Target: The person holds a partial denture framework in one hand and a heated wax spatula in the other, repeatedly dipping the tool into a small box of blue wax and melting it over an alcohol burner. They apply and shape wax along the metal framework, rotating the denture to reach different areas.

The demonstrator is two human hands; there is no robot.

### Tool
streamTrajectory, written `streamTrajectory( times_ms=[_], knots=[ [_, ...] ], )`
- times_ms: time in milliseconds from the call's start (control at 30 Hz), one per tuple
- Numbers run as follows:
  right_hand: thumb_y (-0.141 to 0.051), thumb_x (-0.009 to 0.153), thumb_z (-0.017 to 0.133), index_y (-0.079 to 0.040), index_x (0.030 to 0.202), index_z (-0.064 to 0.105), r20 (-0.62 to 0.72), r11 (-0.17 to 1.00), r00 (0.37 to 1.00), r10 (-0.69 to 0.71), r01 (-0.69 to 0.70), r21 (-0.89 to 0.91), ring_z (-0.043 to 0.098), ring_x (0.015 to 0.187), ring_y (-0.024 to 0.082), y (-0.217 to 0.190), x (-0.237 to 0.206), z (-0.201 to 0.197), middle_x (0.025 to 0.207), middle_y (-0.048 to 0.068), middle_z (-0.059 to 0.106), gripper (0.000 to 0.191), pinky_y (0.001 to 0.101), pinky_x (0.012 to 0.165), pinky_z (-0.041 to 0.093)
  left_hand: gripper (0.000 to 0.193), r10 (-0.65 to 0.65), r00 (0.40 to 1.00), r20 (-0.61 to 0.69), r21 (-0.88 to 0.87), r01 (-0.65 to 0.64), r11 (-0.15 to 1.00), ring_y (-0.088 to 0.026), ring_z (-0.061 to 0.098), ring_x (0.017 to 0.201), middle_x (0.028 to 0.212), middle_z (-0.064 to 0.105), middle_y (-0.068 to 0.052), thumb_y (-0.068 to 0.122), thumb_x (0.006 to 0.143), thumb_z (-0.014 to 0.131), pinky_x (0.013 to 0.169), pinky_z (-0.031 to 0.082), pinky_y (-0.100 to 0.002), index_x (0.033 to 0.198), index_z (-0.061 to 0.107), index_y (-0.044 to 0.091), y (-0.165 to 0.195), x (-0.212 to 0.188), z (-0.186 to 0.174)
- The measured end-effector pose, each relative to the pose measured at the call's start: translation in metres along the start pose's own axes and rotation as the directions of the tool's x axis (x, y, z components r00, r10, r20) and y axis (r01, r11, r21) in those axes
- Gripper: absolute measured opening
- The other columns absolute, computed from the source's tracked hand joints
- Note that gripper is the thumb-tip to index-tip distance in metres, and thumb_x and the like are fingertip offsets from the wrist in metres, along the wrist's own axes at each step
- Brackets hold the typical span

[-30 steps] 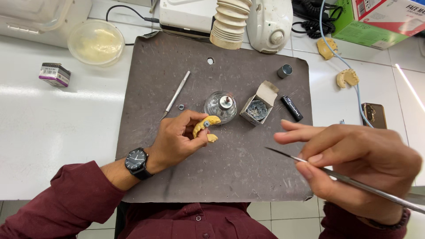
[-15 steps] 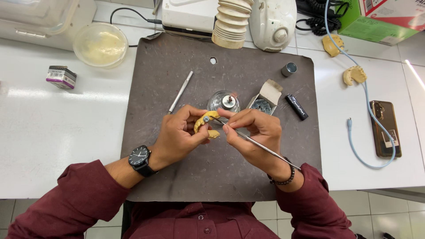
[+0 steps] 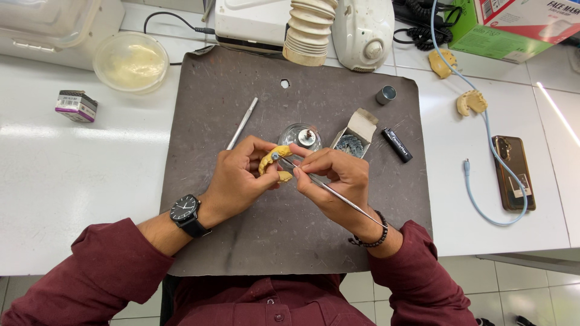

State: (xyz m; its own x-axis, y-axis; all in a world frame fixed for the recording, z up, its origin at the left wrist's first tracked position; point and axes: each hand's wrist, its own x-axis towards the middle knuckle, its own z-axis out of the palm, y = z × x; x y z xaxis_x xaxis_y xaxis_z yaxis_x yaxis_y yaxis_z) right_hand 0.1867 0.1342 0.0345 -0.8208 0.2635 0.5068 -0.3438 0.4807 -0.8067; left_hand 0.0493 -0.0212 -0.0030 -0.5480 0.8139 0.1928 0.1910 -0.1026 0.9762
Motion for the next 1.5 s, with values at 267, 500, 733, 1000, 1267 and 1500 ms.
streamTrajectory(
  times_ms=[267,500,733,1000,1267,1500],
  knots=[
    [0.007,0.091,0.075,0.003,0.089,0.066,0.005,1.000,1.000,-0.006,0.006,0.002,0.078,0.097,0.025,0.001,-0.001,0.000,0.092,0.013,0.074,0.010,0.0414,0.103,0.066,0.025,0.035,0.999,0.018,0.015,-0.035,0.999,-0.015,0.080,0.084,0.098,0.078,-0.012,0.002,0.094,0.065,0.070,0.069,-0.025,0.117,0.056,-0.003,-0.002,-0.001,-0.001],
    [0.006,0.089,0.075,0.002,0.088,0.066,0.015,1.000,1.000,0.013,-0.013,-0.016,0.077,0.104,0.027,0.001,-0.001,-0.001,0.092,0.013,0.075,0.010,0.0390,0.096,0.067,0.025,0.081,0.997,0.008,0.059,-0.082,0.995,-0.017,0.081,0.085,0.098,0.078,-0.013,0.003,0.094,0.065,0.073,0.069,-0.026,0.117,0.057,-0.003,-0.006,-0.001,-0.001],
    [0.006,0.090,0.075,0.002,0.088,0.066,0.013,1.000,1.000,-0.023,0.024,-0.020,0.078,0.096,0.024,0.000,0.000,-0.001,0.091,0.013,0.074,0.011,0.0431,0.102,0.066,0.025,0.123,0.992,0.012,0.083,-0.124,0.989,-0.018,0.081,0.086,0.099,0.079,-0.014,0.003,0.095,0.066,0.074,0.070,-0.027,0.117,0.057,-0.003,-0.007,-0.002,-0.002],
    [0.007,0.090,0.074,0.001,0.087,0.065,0.007,0.999,1.000,-0.029,0.029,-0.019,0.078,0.094,0.021,-0.001,-0.001,-0.002,0.090,0.012,0.074,0.011,0.0445,0.103,0.061,0.026,0.129,0.992,0.014,0.082,-0.130,0.988,-0.018,0.081,0.088,0.100,0.078,-0.013,0.002,0.095,0.066,0.076,0.069,-0.027,0.118,0.056,-0.002,-0.007,-0.002,-0.002],
    [0.007,0.091,0.074,0.002,0.089,0.066,0.004,1.000,1.000,-0.010,0.010,0.005,0.078,0.096,0.022,-0.001,-0.001,-0.001,0.091,0.012,0.074,0.010,0.0458,0.104,0.065,0.027,0.162,0.987,0.006,0.118,-0.161,0.980,-0.018,0.081,0.091,0.101,0.078,-0.013,0.002,0.094,0.067,0.077,0.069,-0.027,0.118,0.057,-0.002,-0.009,-0.002,-0.002],
    [0.008,0.091,0.074,0.002,0.089,0.065,0.008,0.998,0.998,-0.060,0.060,-0.013,0.077,0.093,0.021,-0.004,-0.001,-0.001,0.091,0.012,0.074,0.011,0.0464,0.109,0.063,0.030,0.239,0.971,-0.017,0.138,-0.234,0.962,-0.019,0.080,0.094,0.104,0.077,-0.014,0.003,0.093,0.071,0.078,0.067,-0.027,0.119,0.058,-0.002,-0.011,-0.003,-0.001]
  ],
)
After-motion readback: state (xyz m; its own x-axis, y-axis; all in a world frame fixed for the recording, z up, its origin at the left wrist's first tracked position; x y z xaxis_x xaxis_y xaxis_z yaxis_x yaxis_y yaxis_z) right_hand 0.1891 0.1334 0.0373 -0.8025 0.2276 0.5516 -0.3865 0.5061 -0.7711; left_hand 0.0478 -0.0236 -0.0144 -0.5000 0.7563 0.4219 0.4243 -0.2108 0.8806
